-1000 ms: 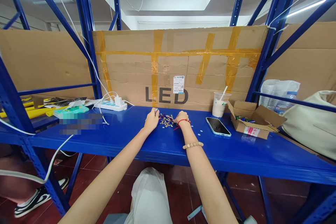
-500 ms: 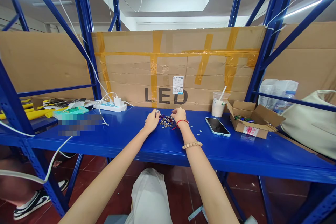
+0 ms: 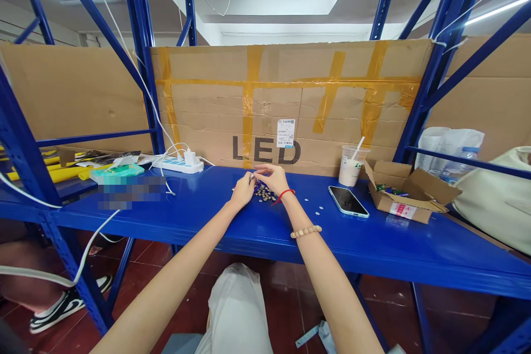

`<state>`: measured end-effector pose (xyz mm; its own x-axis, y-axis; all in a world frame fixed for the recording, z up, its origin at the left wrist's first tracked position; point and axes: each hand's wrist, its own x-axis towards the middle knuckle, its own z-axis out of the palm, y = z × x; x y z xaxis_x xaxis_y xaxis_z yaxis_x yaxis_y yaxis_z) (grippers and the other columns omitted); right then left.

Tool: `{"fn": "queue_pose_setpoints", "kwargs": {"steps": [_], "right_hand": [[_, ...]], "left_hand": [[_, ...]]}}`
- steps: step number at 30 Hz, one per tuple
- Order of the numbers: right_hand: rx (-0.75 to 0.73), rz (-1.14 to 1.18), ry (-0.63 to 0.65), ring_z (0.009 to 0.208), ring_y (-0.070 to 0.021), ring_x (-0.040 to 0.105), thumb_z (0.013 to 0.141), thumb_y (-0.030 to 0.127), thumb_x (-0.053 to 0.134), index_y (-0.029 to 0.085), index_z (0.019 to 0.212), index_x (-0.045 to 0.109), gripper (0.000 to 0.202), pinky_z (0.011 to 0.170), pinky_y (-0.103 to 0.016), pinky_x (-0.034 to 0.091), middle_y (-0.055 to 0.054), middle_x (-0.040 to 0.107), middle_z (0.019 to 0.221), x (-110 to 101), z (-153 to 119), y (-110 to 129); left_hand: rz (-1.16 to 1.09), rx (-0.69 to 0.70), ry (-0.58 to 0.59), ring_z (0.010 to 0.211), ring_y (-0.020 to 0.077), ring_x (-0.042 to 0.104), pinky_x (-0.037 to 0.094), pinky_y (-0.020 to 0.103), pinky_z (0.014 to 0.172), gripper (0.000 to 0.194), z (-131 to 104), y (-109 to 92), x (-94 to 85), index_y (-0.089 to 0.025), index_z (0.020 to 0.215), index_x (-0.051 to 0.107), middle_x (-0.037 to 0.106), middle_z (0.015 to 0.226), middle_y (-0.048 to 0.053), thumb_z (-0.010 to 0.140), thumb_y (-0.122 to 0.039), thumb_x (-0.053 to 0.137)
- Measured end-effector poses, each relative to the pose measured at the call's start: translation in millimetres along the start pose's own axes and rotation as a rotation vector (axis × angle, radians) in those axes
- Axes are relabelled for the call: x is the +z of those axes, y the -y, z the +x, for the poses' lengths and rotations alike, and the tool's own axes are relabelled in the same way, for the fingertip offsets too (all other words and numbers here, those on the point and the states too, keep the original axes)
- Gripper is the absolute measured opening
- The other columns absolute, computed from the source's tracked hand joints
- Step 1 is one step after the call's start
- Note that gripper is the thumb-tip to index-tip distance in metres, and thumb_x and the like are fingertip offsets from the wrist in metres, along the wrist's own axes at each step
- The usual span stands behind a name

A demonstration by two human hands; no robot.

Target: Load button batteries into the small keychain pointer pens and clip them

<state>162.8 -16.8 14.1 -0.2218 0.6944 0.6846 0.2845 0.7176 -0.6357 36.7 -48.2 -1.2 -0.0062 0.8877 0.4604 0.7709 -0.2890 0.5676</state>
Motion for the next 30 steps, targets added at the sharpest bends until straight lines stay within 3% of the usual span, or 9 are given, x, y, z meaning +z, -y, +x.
{"fn": "queue_pose_setpoints", "kwargs": {"steps": [8,16,21,23,27,30], "right_hand": [[-0.016,-0.082,0.082,0.074,-0.0198,0.067,0.069,0.028,0.064,0.015,0.084,0.07,0.021,0.065,-0.028,0.053,-0.006,0.071,0.078,-2,-3,7],[-0.053,-0.152,0.113,0.076,-0.017,0.066,0.07,0.024,0.063,0.017,0.091,0.068,0.023,0.071,-0.027,0.051,-0.004,0.07,0.078,-1,-4,8],[-0.057,-0.239,0.07,0.073,-0.013,0.062,0.07,0.028,0.064,0.018,0.093,0.068,0.026,0.073,-0.026,0.049,-0.006,0.066,0.094,0,-2,2],[0.018,-0.36,0.103,0.069,-0.0122,0.06,0.069,0.034,0.066,0.02,0.087,0.07,0.023,0.068,-0.025,0.048,-0.005,0.066,0.094,-3,-3,0],[0.306,-0.631,0.321,0.067,-0.0152,0.06,0.063,0.049,0.067,0.022,0.066,0.071,0.028,0.058,-0.024,0.042,-0.001,0.067,0.071,-14,-5,-1],[0.394,-0.602,0.423,0.065,-0.0155,0.06,0.057,0.054,0.07,0.021,0.064,0.071,0.033,0.055,-0.023,0.041,-0.001,0.069,0.068,-22,-6,-2]], "left_hand": [[0.018,0.03,0.002,0.096,0.0235,0.059,0.043,0.032,0.076,0.019,0,2,1.2,-0.018,0.094,0.051,0.064,0.102,0.012,0.089,-0.018,0.033],[0.094,-0.015,0.021,0.099,0.0237,0.058,0.042,0.031,0.077,0.021,-2,-1,-1.7,-0.017,0.098,0.051,0.063,0.106,0.013,0.088,-0.016,0.032],[0.136,-0.086,-0.026,0.1,0.0238,0.057,0.04,0.031,0.078,0.021,-4,-4,-4.8,-0.019,0.096,0.051,0.063,0.105,0.011,0.091,-0.021,0.03],[0.118,-0.134,-0.055,0.1,0.0234,0.057,0.039,0.031,0.077,0.023,-4,-4,-5.2,-0.019,0.095,0.051,0.063,0.105,0.01,0.092,-0.024,0.029],[0.09,-0.173,-0.066,0.099,0.023,0.057,0.039,0.03,0.076,0.023,-3,-4,-5.2,-0.018,0.094,0.051,0.063,0.104,0.01,0.092,-0.027,0.03],[0.079,-0.172,-0.07,0.098,0.0227,0.058,0.039,0.03,0.076,0.023,-4,-4,-5.1,-0.018,0.094,0.051,0.064,0.103,0.011,0.092,-0.027,0.03]]}}
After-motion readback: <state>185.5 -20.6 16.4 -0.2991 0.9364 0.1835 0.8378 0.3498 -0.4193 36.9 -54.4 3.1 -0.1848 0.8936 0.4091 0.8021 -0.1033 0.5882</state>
